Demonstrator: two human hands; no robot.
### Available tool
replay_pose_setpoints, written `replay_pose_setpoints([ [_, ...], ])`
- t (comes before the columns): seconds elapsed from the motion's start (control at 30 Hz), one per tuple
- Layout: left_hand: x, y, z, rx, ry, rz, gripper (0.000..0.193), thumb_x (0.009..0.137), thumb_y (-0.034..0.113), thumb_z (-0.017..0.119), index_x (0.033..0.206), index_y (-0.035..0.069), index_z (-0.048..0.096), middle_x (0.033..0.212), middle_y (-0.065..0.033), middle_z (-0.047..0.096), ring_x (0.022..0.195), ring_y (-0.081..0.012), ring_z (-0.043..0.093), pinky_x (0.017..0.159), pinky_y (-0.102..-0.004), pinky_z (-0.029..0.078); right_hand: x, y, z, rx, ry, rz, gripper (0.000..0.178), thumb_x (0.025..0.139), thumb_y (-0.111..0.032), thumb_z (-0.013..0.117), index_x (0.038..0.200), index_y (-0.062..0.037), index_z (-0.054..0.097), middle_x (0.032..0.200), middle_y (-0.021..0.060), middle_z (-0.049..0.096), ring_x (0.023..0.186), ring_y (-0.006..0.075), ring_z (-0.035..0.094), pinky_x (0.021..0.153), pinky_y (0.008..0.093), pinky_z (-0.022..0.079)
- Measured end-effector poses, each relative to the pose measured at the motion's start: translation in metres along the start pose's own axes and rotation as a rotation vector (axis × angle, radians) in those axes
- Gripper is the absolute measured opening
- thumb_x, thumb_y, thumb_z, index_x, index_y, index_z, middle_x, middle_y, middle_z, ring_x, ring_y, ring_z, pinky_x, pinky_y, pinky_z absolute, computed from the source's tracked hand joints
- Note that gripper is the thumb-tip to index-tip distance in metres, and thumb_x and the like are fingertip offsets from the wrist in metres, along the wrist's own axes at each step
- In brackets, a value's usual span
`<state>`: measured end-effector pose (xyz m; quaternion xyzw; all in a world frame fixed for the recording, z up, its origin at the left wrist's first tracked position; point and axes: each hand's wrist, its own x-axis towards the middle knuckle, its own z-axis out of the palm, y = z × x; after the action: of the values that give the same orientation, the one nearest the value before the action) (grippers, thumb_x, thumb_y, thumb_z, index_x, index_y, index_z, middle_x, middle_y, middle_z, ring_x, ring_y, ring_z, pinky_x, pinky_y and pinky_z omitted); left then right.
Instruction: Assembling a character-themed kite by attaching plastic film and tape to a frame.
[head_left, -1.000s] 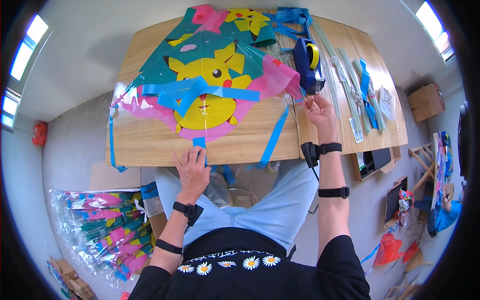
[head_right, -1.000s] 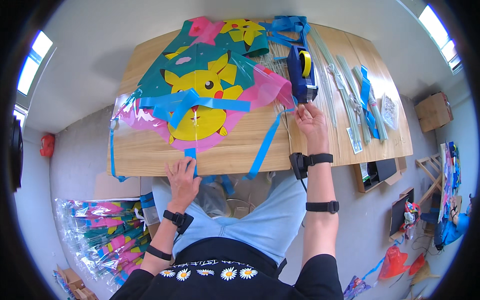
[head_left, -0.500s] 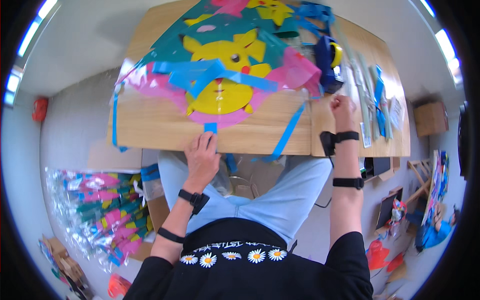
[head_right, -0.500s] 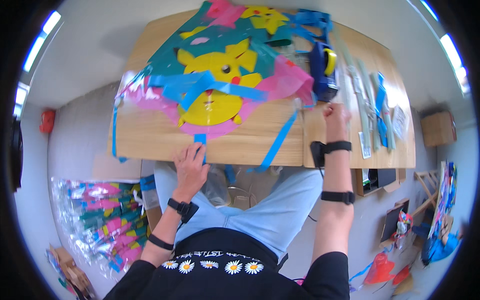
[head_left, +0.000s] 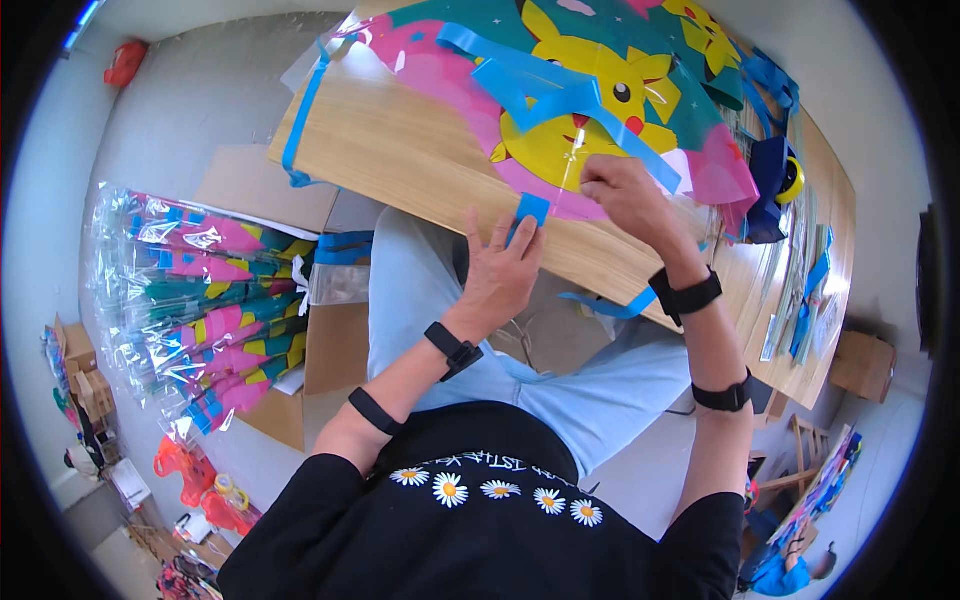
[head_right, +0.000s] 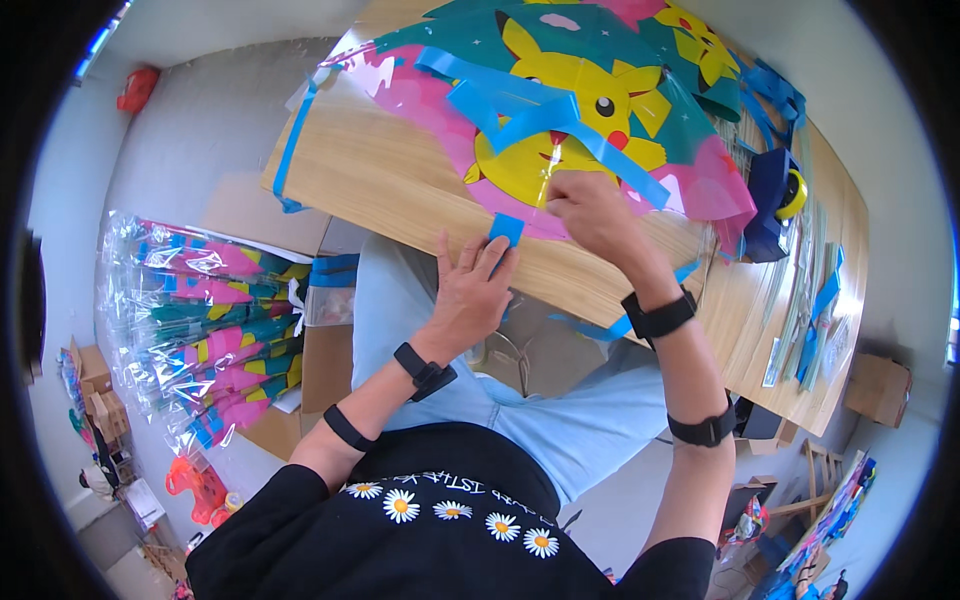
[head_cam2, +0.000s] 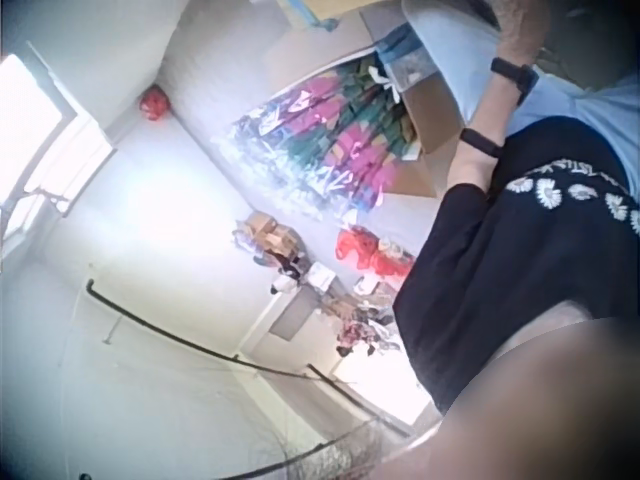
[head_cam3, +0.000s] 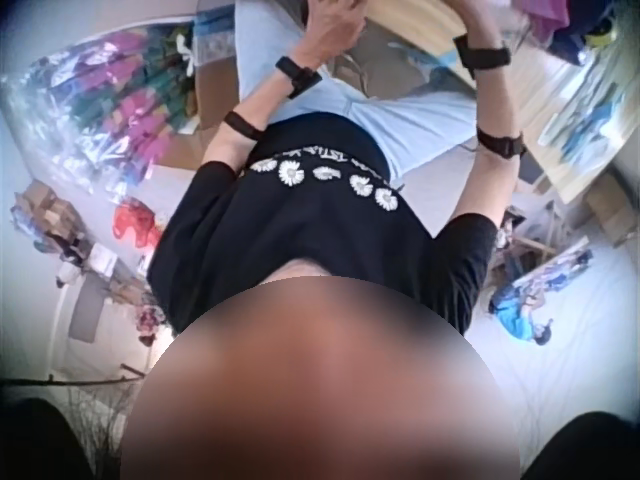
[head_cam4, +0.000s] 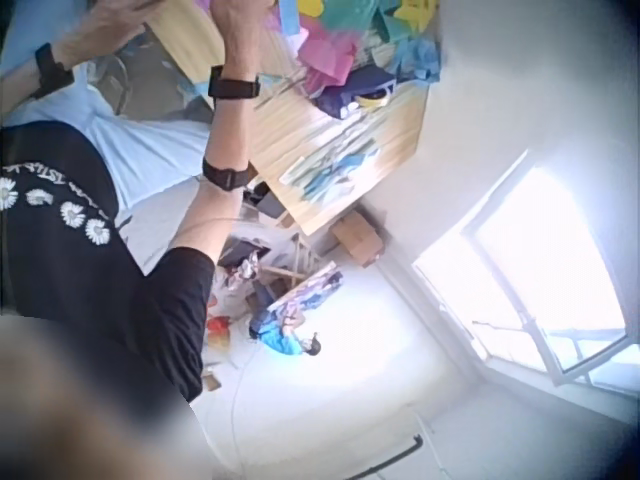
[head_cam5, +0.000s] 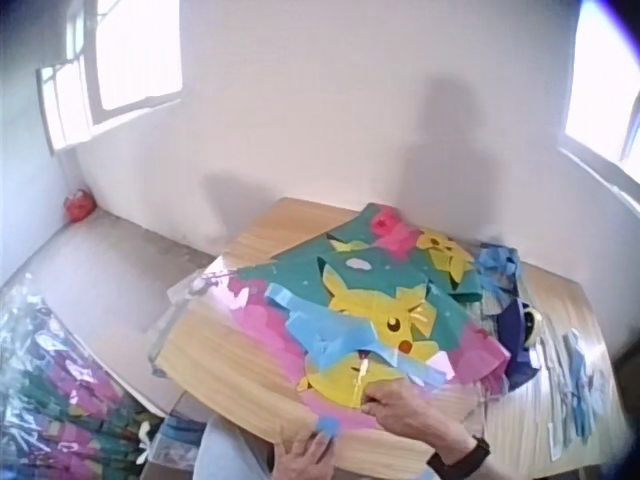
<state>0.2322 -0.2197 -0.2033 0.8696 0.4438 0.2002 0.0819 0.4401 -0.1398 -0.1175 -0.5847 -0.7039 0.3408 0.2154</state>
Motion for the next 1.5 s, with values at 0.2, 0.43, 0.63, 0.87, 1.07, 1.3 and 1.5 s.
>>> replay_pose_setpoints([
  [0.2,0.001,-0.001,-0.001,-0.071,0.005,-0.033,0.055,0.072,0.015,0.074,0.122,0.004,0.057,0.128,-0.0105,0.044,0.122,-0.03,0.045,0.107,-0.0697,0.018,0.03,0.004,0.032,-0.326,-0.187,-0.135,0.01,0.078,-0.01,0.062,0.078,-0.0003,0.059,0.075,0.0189,0.061,0.074,0.0368,0.059,0.064,0.0448,0.045],
  [0.43,0.0,-0.001,0.001,-0.072,0.027,-0.025,0.049,0.074,0.013,0.071,0.12,0.004,0.059,0.126,-0.0103,0.045,0.121,-0.0301,0.046,0.106,-0.07,0.021,0.035,0.007,0.04,-0.419,-0.256,-0.167,0.01,0.076,-0.012,0.064,0.077,-0.003,0.059,0.077,0.0178,0.063,0.078,0.0393,0.06,0.065,0.0483,0.045],
  [0.63,0.002,-0.001,0.0,-0.074,0.033,-0.023,0.048,0.073,0.012,0.07,0.119,0.003,0.06,0.126,-0.009,0.046,0.12,-0.0295,0.047,0.106,-0.07,0.021,0.038,0.014,0.046,-0.425,-0.261,-0.215,0.009,0.076,-0.011,0.064,0.077,-0.0031,0.059,0.078,0.0176,0.063,0.079,0.0394,0.06,0.065,0.0484,0.046],
  [0.87,0.002,-0.001,0.0,-0.067,0.029,-0.019,0.049,0.073,0.012,0.07,0.12,0.003,0.06,0.126,-0.0078,0.047,0.119,-0.029,0.047,0.106,-0.0696,0.021,0.042,0.016,0.048,-0.454,-0.248,-0.231,0.007,0.076,-0.011,0.062,0.077,-0.0036,0.06,0.078,0.0175,0.064,0.079,0.0399,0.06,0.065,0.0486,0.046],
  [1.07,0.003,-0.001,-0.001,-0.064,0.032,-0.015,0.046,0.074,0.012,0.069,0.119,0.004,0.061,0.134,-0.0048,0.046,0.119,-0.0296,0.047,0.106,-0.0696,0.022,0.042,0.019,0.049,-0.451,-0.235,-0.248,0.007,0.077,-0.01,0.061,0.076,-0.0037,0.06,0.078,0.0169,0.064,0.078,0.0395,0.061,0.065,0.0486,0.046],
  [1.3,0.004,-0.002,-0.002,-0.051,0.032,0.003,0.041,0.077,0.012,0.066,0.117,0.004,0.061,0.139,-0.0025,0.046,0.118,-0.0306,0.047,0.105,-0.0696,0.023,0.043,0.019,0.049,-0.464,-0.234,-0.255,0.007,0.077,-0.011,0.061,0.076,-0.0039,0.06,0.079,0.0168,0.064,0.079,0.039,0.061,0.065,0.0486,0.047],
  [1.5,0.005,-0.003,-0.003,-0.044,0.025,0.024,0.037,0.08,0.012,0.063,0.116,0.003,0.061,0.137,-0.0039,0.047,0.117,-0.0314,0.048,0.104,-0.0696,0.023,0.049,0.015,0.049,-0.534,-0.242,-0.164,0.011,0.074,-0.014,0.066,0.077,-0.0044,0.066,0.079,0.0153,0.067,0.079,0.0358,0.064,0.066,0.0458,0.049],
])
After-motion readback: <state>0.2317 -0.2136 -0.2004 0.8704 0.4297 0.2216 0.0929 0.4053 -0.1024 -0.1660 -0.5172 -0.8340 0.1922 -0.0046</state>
